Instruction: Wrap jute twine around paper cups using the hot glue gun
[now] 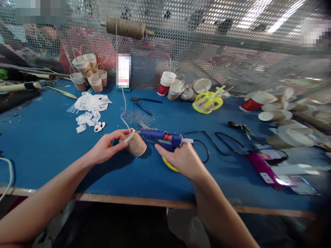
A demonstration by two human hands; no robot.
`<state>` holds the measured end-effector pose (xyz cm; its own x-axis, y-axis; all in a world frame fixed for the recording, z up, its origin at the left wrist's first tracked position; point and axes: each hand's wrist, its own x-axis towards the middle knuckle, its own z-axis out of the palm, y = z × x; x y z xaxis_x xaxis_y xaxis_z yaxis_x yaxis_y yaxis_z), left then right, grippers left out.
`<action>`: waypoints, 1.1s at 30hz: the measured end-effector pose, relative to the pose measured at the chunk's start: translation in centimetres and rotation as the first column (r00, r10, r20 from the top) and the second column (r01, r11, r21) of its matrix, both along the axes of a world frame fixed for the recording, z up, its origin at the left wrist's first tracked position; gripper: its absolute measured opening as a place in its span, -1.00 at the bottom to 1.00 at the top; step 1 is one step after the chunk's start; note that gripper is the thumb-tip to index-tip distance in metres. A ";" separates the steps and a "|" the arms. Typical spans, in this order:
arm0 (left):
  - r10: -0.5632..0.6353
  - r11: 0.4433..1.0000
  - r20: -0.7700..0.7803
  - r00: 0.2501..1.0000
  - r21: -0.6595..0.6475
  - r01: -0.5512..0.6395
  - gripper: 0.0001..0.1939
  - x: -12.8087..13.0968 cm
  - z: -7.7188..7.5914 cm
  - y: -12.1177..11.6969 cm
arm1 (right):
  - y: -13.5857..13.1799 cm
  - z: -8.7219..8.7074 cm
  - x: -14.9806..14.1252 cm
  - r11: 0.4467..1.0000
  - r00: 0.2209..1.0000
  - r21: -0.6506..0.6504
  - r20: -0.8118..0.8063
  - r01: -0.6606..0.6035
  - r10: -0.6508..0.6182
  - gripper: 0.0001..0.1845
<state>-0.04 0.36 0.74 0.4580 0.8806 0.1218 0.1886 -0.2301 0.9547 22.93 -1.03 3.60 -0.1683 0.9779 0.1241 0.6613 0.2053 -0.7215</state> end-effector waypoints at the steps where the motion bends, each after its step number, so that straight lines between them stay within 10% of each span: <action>1: 0.000 1.000 -0.001 1.000 0.003 0.000 -0.86 0.0 0.0 0.0 | 0.1 -0.1 0.0 1.000 1.000 -0.002 0.008 0.010 -0.010 -0.81; 14: 0.015 0.995 -0.064 0.998 0.101 -0.008 -0.88 0.0 -0.3 0.2 | 2.4 -0.3 0.9 0.972 0.926 -0.225 -0.351 0.061 -0.139 -0.79; 25: 0.051 0.984 -0.127 0.991 0.178 -0.028 -0.86 0.0 0.0 0.2 | 7.8 -3.4 3.7 0.935 0.942 -0.144 -0.040 0.326 -0.334 -0.74; 33: 0.019 0.982 -0.136 0.991 0.190 0.007 -0.87 0.1 0.1 0.0 | 7.3 -2.4 2.5 0.920 0.914 0.111 0.121 0.376 -0.388 -0.78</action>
